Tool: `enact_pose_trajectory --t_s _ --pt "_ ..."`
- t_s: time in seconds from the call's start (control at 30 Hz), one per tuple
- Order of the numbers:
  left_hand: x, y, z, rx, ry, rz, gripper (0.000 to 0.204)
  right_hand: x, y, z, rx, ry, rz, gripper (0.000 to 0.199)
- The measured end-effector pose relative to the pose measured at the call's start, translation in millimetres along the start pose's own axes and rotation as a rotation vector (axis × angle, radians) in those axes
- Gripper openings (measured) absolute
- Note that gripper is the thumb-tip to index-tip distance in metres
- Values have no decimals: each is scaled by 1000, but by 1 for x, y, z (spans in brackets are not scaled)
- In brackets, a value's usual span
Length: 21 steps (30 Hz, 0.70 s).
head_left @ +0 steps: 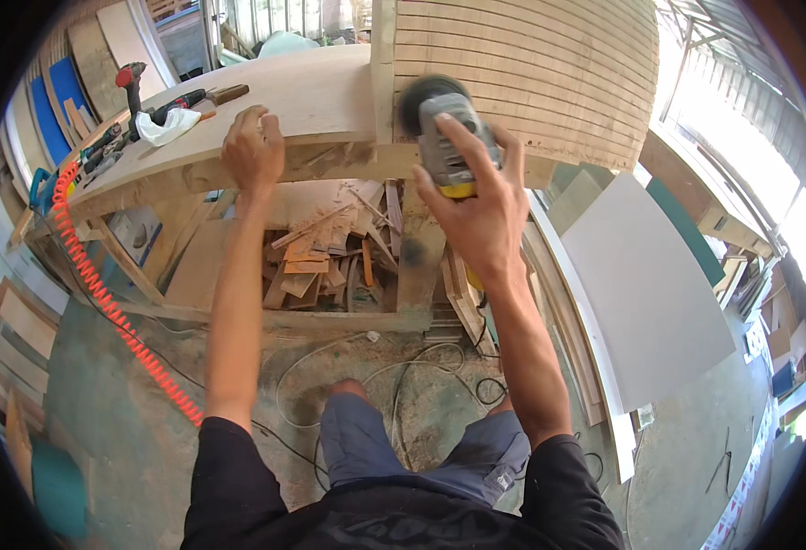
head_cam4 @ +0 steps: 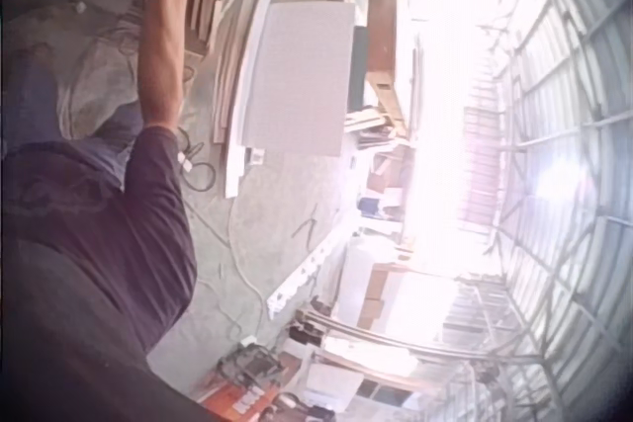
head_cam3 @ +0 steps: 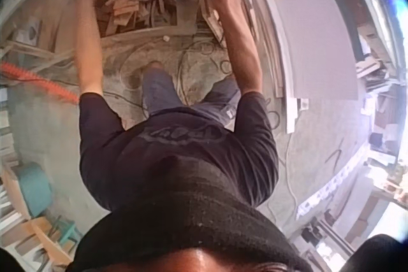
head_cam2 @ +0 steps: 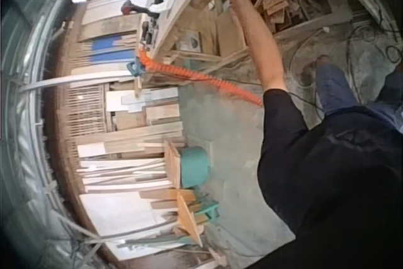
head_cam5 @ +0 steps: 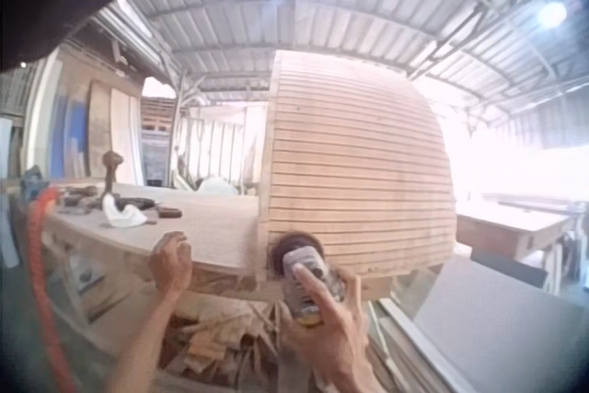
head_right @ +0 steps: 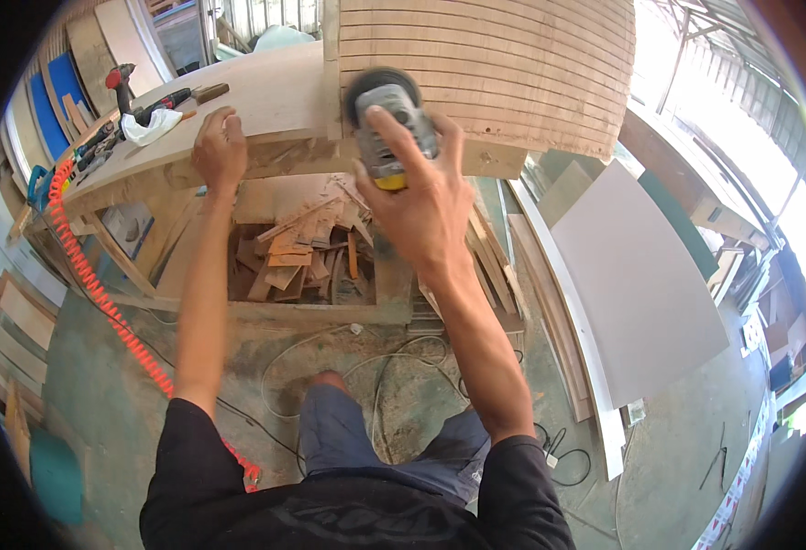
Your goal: The person sands the exterior and edges of a curved wooden furniture piece using an electric orbital sander, turning the object over and wiping the surface with their hand to check for smoothness.
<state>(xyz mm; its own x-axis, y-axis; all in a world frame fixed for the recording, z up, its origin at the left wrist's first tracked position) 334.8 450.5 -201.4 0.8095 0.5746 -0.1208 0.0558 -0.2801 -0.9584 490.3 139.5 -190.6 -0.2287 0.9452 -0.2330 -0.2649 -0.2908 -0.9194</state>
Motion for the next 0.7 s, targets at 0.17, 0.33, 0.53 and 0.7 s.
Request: enact_pose_trajectory --t_s 0.17,0.33,0.53,0.7 --pt "-4 9 16 174 -67 103 27 -14 9 -19 3 24 -97 60" --pt "1 9 22 201 -63 62 26 12 6 8 -13 18 -56 61" --pt "0 7 21 218 -54 31 26 6 10 -5 29 -34 -115 60" --pt "3 8 19 222 -46 25 26 -4 4 -15 -9 -56 -156 60"
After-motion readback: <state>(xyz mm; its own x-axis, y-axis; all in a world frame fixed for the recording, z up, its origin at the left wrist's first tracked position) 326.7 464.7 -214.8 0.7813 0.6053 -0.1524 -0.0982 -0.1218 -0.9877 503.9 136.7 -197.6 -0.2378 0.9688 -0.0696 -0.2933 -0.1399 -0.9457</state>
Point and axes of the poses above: each hand's wrist, its own y-axis away from the middle knuckle, its own x-axis out of the palm, z = x × y, the point moved 3 cm from there along -y, towards the middle knuckle, and after that the axes turned 7 degrees about -y, right-handed, at the moved point
